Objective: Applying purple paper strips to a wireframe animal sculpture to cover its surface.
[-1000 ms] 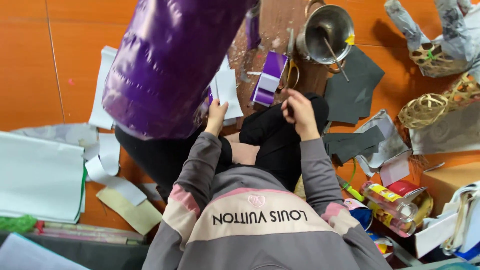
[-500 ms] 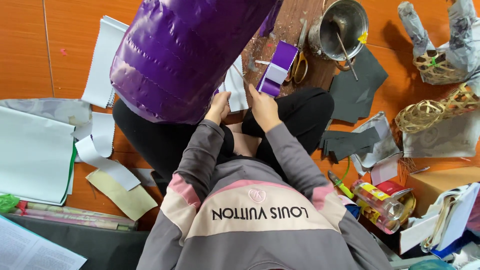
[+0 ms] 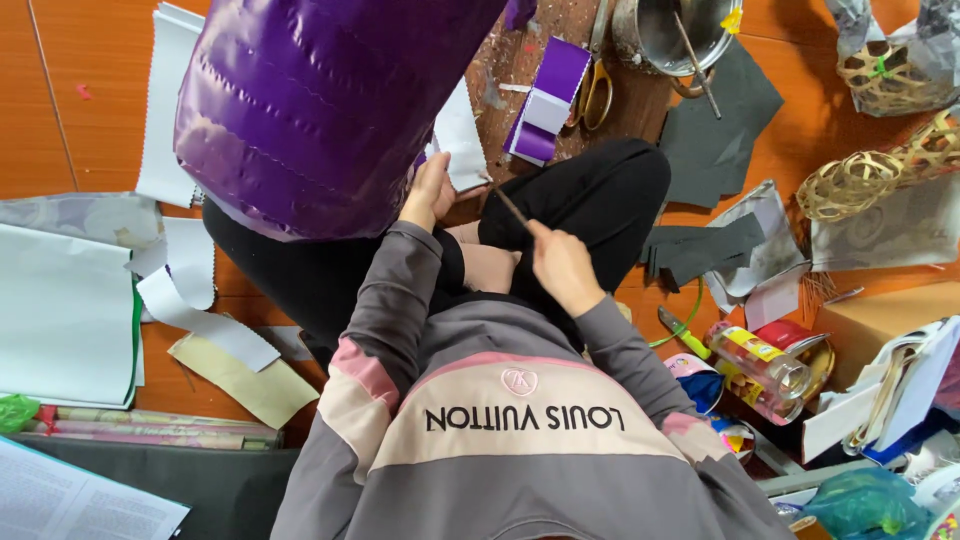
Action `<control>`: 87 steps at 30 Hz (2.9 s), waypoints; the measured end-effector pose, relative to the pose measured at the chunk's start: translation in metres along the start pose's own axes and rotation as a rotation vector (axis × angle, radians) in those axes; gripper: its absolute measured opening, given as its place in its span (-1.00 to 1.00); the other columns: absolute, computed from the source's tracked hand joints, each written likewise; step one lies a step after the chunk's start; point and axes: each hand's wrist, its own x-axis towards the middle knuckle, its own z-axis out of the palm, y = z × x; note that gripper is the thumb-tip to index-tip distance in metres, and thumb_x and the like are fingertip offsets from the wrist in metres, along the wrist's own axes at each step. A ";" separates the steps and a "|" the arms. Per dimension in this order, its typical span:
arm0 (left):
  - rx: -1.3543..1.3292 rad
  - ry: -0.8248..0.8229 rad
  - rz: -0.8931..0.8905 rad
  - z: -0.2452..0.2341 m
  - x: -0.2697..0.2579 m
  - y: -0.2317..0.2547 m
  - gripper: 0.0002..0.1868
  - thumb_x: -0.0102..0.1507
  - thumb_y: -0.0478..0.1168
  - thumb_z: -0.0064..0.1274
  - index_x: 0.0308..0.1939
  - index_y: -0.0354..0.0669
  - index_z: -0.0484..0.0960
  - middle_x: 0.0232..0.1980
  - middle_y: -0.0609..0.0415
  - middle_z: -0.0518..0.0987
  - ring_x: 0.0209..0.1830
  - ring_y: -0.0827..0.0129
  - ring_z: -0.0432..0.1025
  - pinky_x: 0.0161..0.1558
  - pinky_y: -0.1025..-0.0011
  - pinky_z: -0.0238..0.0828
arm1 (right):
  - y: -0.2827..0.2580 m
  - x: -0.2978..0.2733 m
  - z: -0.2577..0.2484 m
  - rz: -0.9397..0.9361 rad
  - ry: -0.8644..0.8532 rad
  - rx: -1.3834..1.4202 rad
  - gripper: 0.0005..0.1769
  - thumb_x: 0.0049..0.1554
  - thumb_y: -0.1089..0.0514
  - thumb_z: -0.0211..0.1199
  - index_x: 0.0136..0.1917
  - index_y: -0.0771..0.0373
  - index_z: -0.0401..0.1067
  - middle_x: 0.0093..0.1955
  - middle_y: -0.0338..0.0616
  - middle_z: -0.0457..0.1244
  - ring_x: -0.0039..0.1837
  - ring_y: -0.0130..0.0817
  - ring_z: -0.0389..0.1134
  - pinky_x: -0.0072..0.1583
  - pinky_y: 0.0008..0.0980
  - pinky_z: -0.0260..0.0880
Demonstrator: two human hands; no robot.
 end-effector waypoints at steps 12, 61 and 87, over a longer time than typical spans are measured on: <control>0.106 0.032 0.152 -0.026 0.046 -0.026 -0.21 0.33 -0.24 -0.10 0.40 -0.67 -0.20 0.46 -0.66 -0.33 0.51 -0.32 -0.34 0.43 -0.20 -0.41 | -0.003 0.039 -0.019 -0.026 0.012 0.004 -0.55 0.12 0.25 -0.03 0.27 0.15 0.40 -0.19 0.15 0.38 -0.12 0.15 0.44 -0.09 0.02 0.48; -0.048 -0.329 0.277 0.062 -0.042 0.018 -0.54 0.38 -0.21 -0.06 0.30 -0.32 0.26 0.21 -0.10 0.40 0.07 0.24 0.40 0.05 0.21 0.47 | -0.017 0.076 -0.123 -0.876 1.026 -0.029 -0.80 -0.02 0.17 0.42 -0.10 -0.02 0.50 0.35 -0.03 0.23 0.34 -0.02 0.21 0.33 -0.08 0.07; 0.636 -0.255 1.529 0.117 -0.343 0.177 -0.80 0.13 -0.47 0.13 -0.19 -0.20 0.68 -0.21 -0.07 0.67 -0.13 0.34 0.51 -0.02 0.33 0.43 | -0.096 0.032 -0.353 -1.096 0.611 1.067 -0.97 0.04 0.40 0.29 -0.19 0.39 0.48 -0.15 0.08 0.31 0.04 -0.06 0.38 0.17 -0.12 0.31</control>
